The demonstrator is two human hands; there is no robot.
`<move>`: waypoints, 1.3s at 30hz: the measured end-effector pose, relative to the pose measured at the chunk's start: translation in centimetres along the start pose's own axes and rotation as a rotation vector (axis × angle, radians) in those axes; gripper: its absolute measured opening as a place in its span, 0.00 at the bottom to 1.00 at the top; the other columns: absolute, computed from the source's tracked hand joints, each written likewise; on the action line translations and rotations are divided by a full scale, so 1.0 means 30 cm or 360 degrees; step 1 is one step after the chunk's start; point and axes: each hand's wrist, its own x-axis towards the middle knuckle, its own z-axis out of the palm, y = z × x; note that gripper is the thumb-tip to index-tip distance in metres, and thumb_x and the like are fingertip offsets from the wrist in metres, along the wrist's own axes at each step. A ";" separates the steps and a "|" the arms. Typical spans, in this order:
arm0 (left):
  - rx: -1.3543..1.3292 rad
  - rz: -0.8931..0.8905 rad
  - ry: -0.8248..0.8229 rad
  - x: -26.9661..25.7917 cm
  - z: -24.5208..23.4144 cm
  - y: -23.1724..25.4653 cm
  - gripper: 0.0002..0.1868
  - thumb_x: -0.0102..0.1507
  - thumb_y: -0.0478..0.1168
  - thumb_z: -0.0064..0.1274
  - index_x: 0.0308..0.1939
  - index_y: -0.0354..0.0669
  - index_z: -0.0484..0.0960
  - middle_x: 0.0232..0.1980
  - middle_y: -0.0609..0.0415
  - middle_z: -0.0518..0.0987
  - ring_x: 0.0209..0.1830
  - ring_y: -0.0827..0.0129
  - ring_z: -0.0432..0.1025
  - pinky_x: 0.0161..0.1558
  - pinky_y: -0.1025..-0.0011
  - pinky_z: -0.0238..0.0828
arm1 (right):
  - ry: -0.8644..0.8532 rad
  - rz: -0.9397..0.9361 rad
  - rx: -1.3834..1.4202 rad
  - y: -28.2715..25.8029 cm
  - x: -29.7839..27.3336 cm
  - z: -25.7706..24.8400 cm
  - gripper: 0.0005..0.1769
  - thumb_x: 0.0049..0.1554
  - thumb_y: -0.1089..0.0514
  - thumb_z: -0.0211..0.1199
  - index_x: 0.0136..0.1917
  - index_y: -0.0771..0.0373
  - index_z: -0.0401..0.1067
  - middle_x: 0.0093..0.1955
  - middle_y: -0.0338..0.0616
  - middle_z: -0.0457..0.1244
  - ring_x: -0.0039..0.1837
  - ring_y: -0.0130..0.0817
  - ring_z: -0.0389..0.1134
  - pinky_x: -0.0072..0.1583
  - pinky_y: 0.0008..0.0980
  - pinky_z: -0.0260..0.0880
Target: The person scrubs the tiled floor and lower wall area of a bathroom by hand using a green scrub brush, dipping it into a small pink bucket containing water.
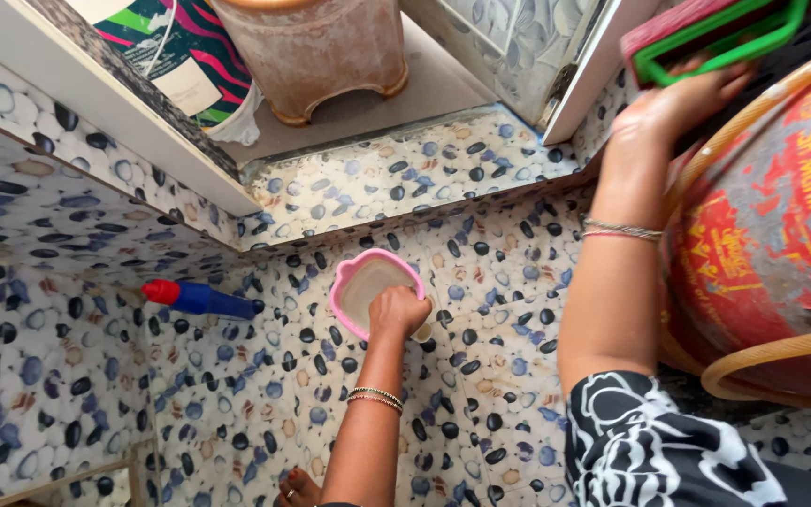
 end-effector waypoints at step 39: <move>-0.0080 -0.0010 0.0022 -0.001 0.004 -0.014 0.22 0.56 0.47 0.47 0.46 0.41 0.87 0.53 0.37 0.82 0.56 0.48 0.76 0.59 0.58 0.72 | -0.0676 -0.1590 -0.1294 -0.065 -0.006 0.353 0.31 0.72 0.62 0.55 0.77 0.39 0.43 0.59 0.54 0.68 0.54 0.48 0.72 0.58 0.37 0.75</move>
